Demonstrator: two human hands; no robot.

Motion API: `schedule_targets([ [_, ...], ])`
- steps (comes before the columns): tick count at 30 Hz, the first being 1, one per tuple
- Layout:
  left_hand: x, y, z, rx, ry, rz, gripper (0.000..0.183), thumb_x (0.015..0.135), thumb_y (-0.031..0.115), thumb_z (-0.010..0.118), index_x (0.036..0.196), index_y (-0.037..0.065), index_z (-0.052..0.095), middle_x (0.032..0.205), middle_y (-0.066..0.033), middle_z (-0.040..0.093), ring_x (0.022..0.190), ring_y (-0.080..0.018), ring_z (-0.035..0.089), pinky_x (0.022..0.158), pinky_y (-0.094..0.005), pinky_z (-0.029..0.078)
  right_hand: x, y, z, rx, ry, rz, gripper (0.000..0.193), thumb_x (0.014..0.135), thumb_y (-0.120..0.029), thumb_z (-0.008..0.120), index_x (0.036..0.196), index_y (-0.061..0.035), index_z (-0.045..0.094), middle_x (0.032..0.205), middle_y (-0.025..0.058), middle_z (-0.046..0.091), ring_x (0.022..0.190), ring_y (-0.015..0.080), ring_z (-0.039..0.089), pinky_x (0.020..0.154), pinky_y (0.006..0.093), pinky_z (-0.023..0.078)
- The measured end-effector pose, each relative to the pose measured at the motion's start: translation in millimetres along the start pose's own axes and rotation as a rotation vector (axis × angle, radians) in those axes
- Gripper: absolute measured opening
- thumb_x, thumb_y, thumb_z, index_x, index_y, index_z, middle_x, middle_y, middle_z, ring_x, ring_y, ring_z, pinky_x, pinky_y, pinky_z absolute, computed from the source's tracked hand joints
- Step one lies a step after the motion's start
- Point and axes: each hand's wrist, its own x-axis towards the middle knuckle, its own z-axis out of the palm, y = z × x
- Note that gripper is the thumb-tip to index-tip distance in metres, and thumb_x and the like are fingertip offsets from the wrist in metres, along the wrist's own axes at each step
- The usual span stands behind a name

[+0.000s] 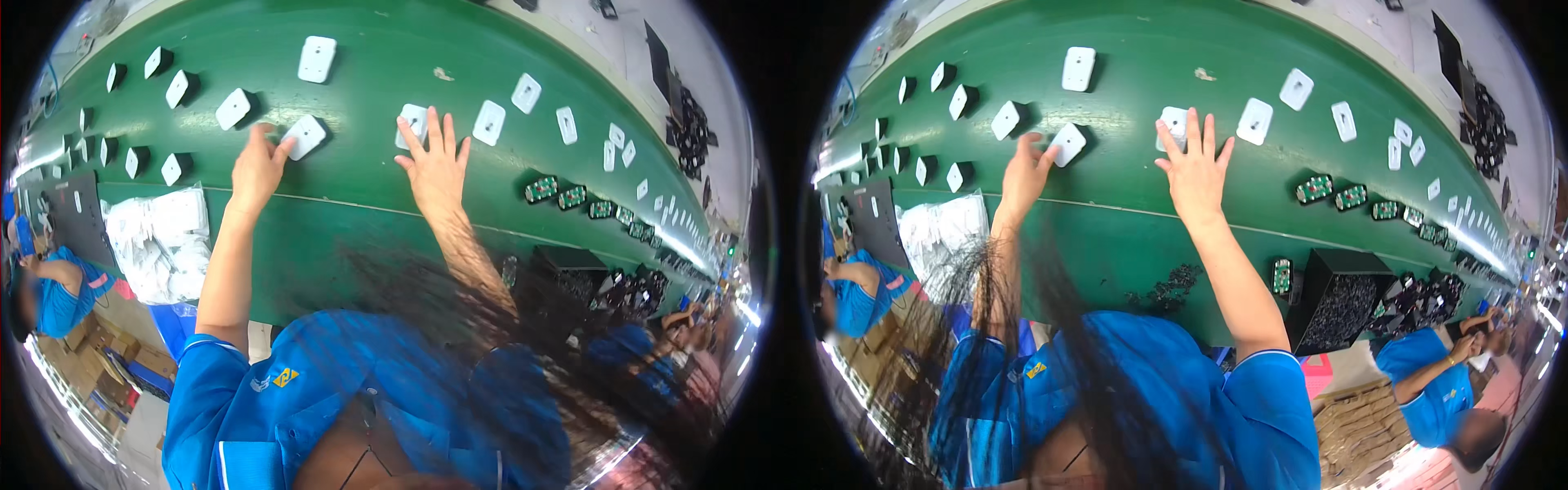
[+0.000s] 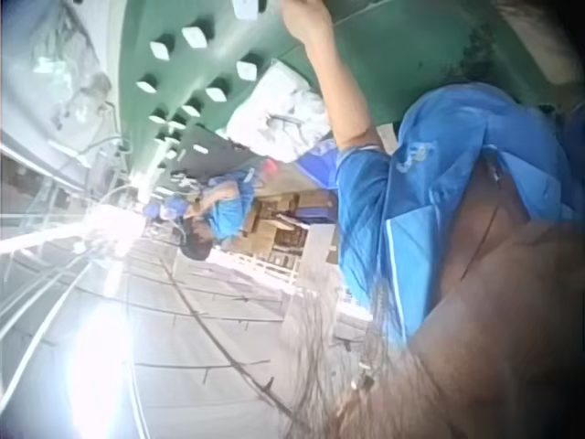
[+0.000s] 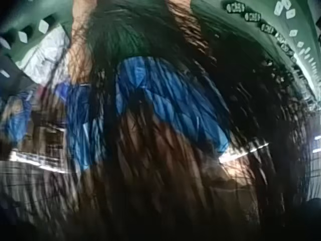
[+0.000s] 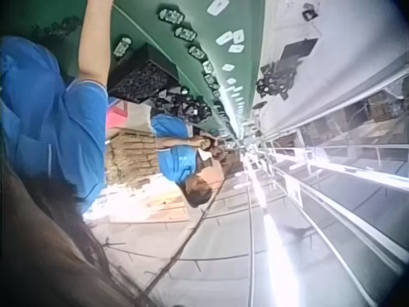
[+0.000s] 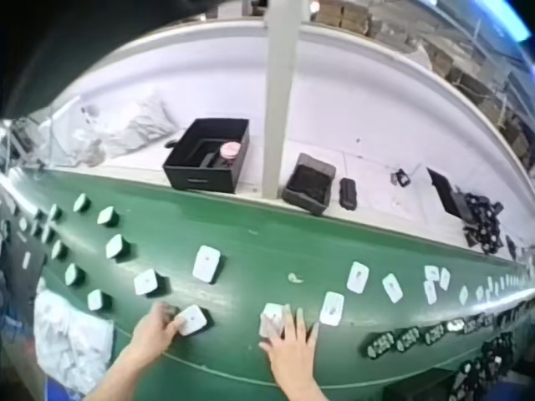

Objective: The person assembles small electronic devices by inserting green circuit boards into white plastic casings. They repeatedly pick up a casing and a board, align and press them together, then place the assembled unit on the green table. The person also handles a bag of white casings and a blue bin of circuit boards throughout the process.

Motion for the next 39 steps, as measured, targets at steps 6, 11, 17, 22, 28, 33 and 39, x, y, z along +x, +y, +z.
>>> schedule_targets([
  [6,-45,73,20,0.087,0.312,0.414,0.037,0.088,0.019,0.064,0.122,0.008,0.051,0.086,-0.0018,0.051,0.061,-0.0163,0.049,0.059,-0.0308,0.044,-50,-4,-21,0.304,0.305,0.114,0.058,0.079,-0.021,0.069,0.131,-0.0109,0.047,0.137,0.0188,0.039,0.124,0.0352,0.042,0.105,0.0544,0.03],
  [11,-68,125,58,-0.236,0.004,0.628,0.03,0.09,0.012,0.06,0.118,0.005,0.055,0.094,-0.0027,0.055,0.067,-0.0109,0.052,0.063,-0.0264,0.044,-159,-21,-42,0.475,0.425,0.112,0.047,0.076,-0.012,0.07,0.121,-0.0102,0.055,0.112,0.0102,0.055,0.099,0.0275,0.055,0.087,0.0433,0.04],
  [17,-111,187,93,-0.392,-0.326,0.913,0.027,0.095,0.008,0.051,0.122,0.004,0.053,0.1,-0.0057,0.057,0.075,-0.0096,0.054,0.072,-0.0241,0.048,-319,-55,-36,0.438,0.357,0.611,0.035,0.078,-0.007,0.067,0.112,-0.0088,0.058,0.102,0.0086,0.059,0.094,0.0261,0.056,0.082,0.038,0.041],
  [22,-145,171,155,-0.183,-0.462,0.861,0.03,0.093,0.017,0.056,0.12,0.005,0.055,0.096,-0.0082,0.058,0.069,-0.0105,0.057,0.063,-0.0263,0.05,-331,-14,-49,0.259,0.56,0.869,0.034,0.083,-0.012,0.064,0.116,-0.0051,0.056,0.112,0.0117,0.057,0.101,0.0293,0.055,0.085,0.0389,0.041],
  [28,-168,177,226,-0.437,-0.816,0.212,0.042,0.097,0.028,0.047,0.118,-0.008,0.045,0.098,-0.0198,0.062,0.07,-0.024,0.067,0.061,-0.032,0.057,-267,73,-45,0.064,0.313,0.729,0.064,0.076,-0.027,0.072,0.128,-0.0001,0.046,0.124,0.0127,0.05,0.114,0.0287,0.047,0.091,0.0395,0.04],
  [33,-180,179,243,-0.633,-0.943,0.002,0.039,0.099,0.025,0.045,0.118,-0.009,0.045,0.102,-0.0201,0.061,0.087,-0.0285,0.066,0.077,-0.0369,0.057,-267,96,-23,0.023,0.422,0.552,0.06,0.072,-0.022,0.073,0.124,-0.0024,0.05,0.119,0.01,0.053,0.111,0.027,0.049,0.089,0.0405,0.038],
  [39,-199,174,227,-0.767,-0.858,0.043,0.038,0.097,0.024,0.052,0.122,-0.004,0.046,0.098,-0.0098,0.06,0.085,-0.0183,0.062,0.077,-0.0308,0.052,-283,81,-37,0.327,0.508,0.463,0.047,0.077,-0.017,0.068,0.12,-0.0042,0.055,0.115,0.0109,0.057,0.108,0.0282,0.052,0.09,0.0406,0.039],
])
